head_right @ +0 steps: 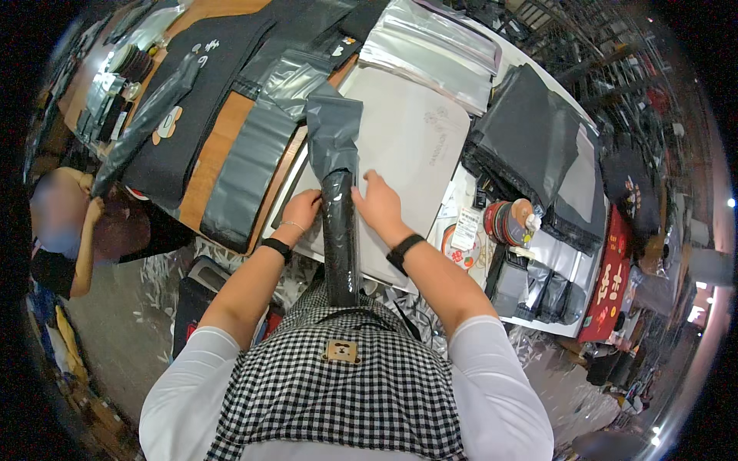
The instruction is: Fold and place garments into protective grey plastic sleeves.
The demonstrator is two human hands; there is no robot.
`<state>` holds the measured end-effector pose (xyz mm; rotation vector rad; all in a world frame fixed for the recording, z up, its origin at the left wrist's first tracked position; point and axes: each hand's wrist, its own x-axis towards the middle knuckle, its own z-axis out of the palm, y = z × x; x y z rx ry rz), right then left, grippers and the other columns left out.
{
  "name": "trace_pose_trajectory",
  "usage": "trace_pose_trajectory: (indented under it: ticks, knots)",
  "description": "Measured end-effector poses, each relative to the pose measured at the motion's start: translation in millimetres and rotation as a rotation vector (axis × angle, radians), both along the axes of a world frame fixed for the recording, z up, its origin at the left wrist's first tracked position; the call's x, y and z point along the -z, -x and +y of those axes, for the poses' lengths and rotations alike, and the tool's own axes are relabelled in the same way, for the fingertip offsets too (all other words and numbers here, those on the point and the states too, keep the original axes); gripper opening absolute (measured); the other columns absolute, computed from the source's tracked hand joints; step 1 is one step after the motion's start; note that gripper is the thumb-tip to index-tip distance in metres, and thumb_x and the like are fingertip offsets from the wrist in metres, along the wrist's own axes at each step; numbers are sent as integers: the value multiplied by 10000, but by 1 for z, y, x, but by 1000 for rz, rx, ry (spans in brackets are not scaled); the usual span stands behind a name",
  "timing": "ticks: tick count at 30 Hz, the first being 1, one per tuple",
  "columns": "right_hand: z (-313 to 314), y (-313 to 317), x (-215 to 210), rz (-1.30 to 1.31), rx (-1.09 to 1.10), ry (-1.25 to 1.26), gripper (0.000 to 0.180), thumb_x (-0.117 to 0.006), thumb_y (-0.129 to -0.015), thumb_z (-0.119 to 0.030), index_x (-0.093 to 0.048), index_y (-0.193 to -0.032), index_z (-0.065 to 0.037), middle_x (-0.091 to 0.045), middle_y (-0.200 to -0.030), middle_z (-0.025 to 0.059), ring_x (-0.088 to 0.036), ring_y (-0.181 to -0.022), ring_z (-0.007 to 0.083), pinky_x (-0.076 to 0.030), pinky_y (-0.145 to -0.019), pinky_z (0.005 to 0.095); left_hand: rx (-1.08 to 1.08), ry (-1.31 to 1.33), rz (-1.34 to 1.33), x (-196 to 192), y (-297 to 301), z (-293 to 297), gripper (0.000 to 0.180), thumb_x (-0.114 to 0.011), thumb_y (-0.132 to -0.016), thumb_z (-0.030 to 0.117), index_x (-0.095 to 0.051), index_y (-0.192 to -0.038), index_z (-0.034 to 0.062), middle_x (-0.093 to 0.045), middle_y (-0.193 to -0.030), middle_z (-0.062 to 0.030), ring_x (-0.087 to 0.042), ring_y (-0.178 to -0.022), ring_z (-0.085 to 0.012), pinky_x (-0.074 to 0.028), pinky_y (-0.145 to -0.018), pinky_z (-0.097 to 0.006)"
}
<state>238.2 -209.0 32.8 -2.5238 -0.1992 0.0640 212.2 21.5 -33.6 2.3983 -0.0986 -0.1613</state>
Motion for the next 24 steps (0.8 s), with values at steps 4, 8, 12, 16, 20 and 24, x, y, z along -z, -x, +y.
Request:
trace_pose_trajectory:
  ticks: [4, 8, 12, 16, 20, 24]
  knots:
    - [21, -53, -6, -82, -91, 281, 290, -679, -958, -270, -616, -1088, -18, -715, -955, 188, -740, -799, 373, -587, -717, 479, 16, 6, 2, -1, -2, 0, 210, -638, -994, 190, -739, -1122, 59, -712, -1048, -173, -678, -998, -425, -546, -855, -502]
    - [12, -52, 10, -195, -308, 500, 149, -668, -911, -177, -617, -971, -51, -701, -887, 144, -742, -765, 328, -586, -672, 460, 83, 4, 9, -6, -5, -2, 190, -638, -990, 181, -741, -1088, 55, -702, -1027, -162, -675, -975, -415, -547, -853, -502]
    - [-14, 4, 15, -188, -477, 469, 120, -672, -883, -154, -619, -930, -57, -691, -842, 136, -733, -762, 326, -578, -657, 471, 208, -137, -59, -14, 31, 2, 140, -628, -981, 187, -712, -974, 76, -666, -951, -141, -675, -922, -394, -548, -805, -515]
    - [-37, 86, 11, -1, -648, 366, 135, -645, -904, -159, -610, -956, -39, -694, -844, 173, -723, -766, 381, -574, -685, 509, 345, -83, 25, -23, 110, 14, 116, -663, -899, 126, -716, -990, 78, -690, -961, -143, -686, -924, -397, -557, -790, -507]
    - [-41, 127, -10, 207, -944, 350, 174, -631, -922, -225, -662, -960, -58, -719, -854, 175, -726, -799, 399, -568, -713, 537, 529, -42, 251, 19, 180, 47, 326, -579, -979, 264, -763, -1204, 116, -754, -1184, -156, -723, -1072, -367, -575, -919, -461]
    - [-36, 98, -16, 247, -1071, 370, 217, -649, -897, -277, -751, -954, -94, -746, -873, 177, -729, -826, 408, -571, -741, 543, 848, -256, 334, -47, 114, 21, 299, -655, -950, 291, -782, -1162, 123, -768, -1109, -170, -731, -1024, -375, -570, -874, -475]
